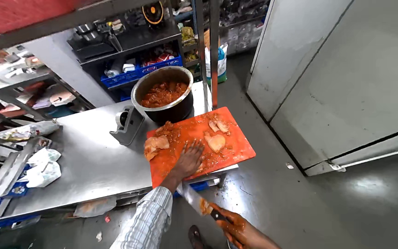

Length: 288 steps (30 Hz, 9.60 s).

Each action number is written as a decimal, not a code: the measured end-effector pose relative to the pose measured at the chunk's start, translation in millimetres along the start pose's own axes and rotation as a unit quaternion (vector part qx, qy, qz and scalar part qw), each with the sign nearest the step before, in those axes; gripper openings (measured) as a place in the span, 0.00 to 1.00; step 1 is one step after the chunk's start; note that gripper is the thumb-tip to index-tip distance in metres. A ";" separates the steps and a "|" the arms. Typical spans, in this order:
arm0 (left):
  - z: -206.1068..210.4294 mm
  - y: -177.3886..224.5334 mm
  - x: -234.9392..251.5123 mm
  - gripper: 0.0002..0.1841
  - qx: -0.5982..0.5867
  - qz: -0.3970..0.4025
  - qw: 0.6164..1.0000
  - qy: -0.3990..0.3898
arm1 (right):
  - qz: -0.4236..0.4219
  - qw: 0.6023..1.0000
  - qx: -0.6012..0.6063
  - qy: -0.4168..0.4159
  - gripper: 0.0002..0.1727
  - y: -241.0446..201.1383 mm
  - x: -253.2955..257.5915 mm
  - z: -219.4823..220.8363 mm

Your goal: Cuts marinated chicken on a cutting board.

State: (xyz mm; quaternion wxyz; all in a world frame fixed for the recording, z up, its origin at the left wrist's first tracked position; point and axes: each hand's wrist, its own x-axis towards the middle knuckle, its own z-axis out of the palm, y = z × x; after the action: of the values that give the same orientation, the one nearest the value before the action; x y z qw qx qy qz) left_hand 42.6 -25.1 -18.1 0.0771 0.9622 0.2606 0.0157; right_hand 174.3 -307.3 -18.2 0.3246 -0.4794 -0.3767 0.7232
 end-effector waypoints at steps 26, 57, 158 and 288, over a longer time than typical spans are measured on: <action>-40.8 28.2 -25.1 0.21 0.003 -0.172 0.984 -0.054 | -0.137 0.935 0.071 0.321 0.35 -23.1 -108.8 -48.3; -49.3 30.4 -19.4 0.38 -0.113 -0.368 0.920 -0.074 | -0.154 0.918 0.065 0.359 0.35 -50.9 -45.3 -48.4; -4.7 -3.1 -39.6 0.13 -0.147 -0.146 0.970 0.127 | -0.044 0.818 -0.345 0.458 0.29 -36.5 64.5 46.9; 1.0 -14.0 54.7 0.33 -0.221 -0.117 0.964 0.088 | -0.109 0.931 0.160 0.311 0.34 -40.6 107.5 -2.7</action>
State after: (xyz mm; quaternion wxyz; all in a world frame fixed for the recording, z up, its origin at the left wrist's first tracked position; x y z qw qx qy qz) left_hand 82.9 14.2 -21.8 0.2659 0.8790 0.3667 0.1487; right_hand 145.8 -196.9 -32.3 0.5741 -0.5783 -0.1862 0.5489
